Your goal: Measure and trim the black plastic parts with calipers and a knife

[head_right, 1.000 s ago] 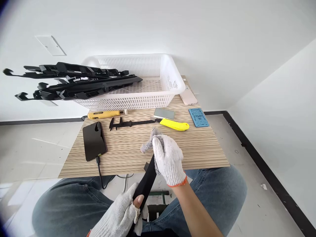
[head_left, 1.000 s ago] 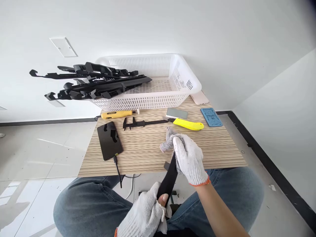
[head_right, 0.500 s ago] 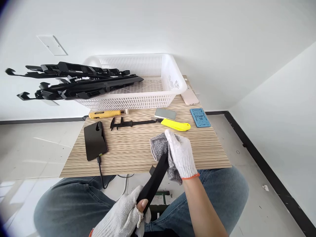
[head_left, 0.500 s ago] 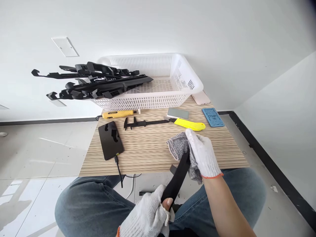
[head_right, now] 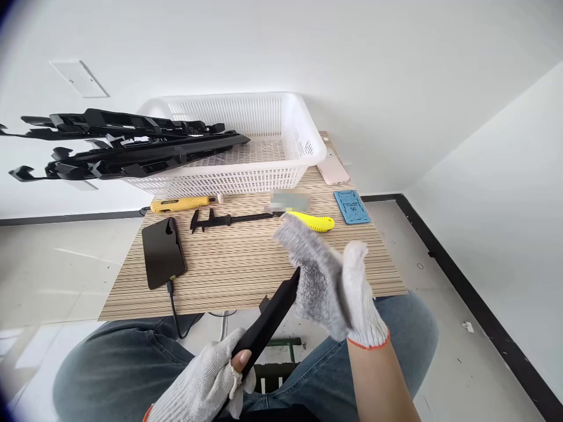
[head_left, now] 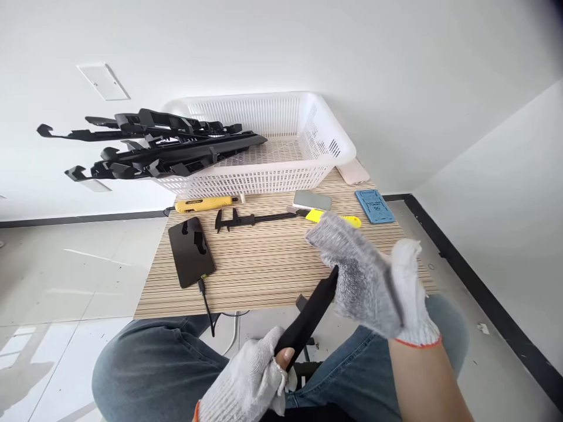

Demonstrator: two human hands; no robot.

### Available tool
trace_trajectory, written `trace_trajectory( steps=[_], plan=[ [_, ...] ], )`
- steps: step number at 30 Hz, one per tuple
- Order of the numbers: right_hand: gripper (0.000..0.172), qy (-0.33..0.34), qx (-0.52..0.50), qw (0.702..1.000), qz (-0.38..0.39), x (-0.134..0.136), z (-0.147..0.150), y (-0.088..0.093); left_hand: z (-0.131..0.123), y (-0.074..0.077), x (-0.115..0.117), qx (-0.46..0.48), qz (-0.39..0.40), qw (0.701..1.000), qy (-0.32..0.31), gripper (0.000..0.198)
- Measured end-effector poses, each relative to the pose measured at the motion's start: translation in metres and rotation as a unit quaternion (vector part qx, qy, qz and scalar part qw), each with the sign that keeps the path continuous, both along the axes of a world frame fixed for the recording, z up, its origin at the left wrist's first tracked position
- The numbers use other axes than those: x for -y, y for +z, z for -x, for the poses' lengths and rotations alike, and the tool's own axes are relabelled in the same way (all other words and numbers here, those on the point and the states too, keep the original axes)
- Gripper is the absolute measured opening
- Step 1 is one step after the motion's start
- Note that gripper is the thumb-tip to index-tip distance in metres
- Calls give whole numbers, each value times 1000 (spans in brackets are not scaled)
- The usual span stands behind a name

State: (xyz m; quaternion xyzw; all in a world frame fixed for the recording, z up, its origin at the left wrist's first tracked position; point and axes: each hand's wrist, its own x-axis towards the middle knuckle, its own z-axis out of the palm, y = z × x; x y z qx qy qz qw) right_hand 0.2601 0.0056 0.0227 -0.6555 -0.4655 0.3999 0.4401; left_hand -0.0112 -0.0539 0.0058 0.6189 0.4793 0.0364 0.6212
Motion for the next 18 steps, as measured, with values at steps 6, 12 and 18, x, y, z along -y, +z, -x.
trace_trajectory(
  steps=[6, 12, 18],
  plan=[
    [49, 82, -151, 984, 56, 6, -11, 11, -1, 3, -3, 0, -27, 1000, -3, 54],
    [42, 8, -178, 970, 163, 5, -16, 10, 3, 4, -4, 41, -19, 999, 25, 55],
    [43, -30, -219, 965, 143, 10, -5, 1, -6, 6, -3, 83, 18, 996, 40, 54]
  ],
)
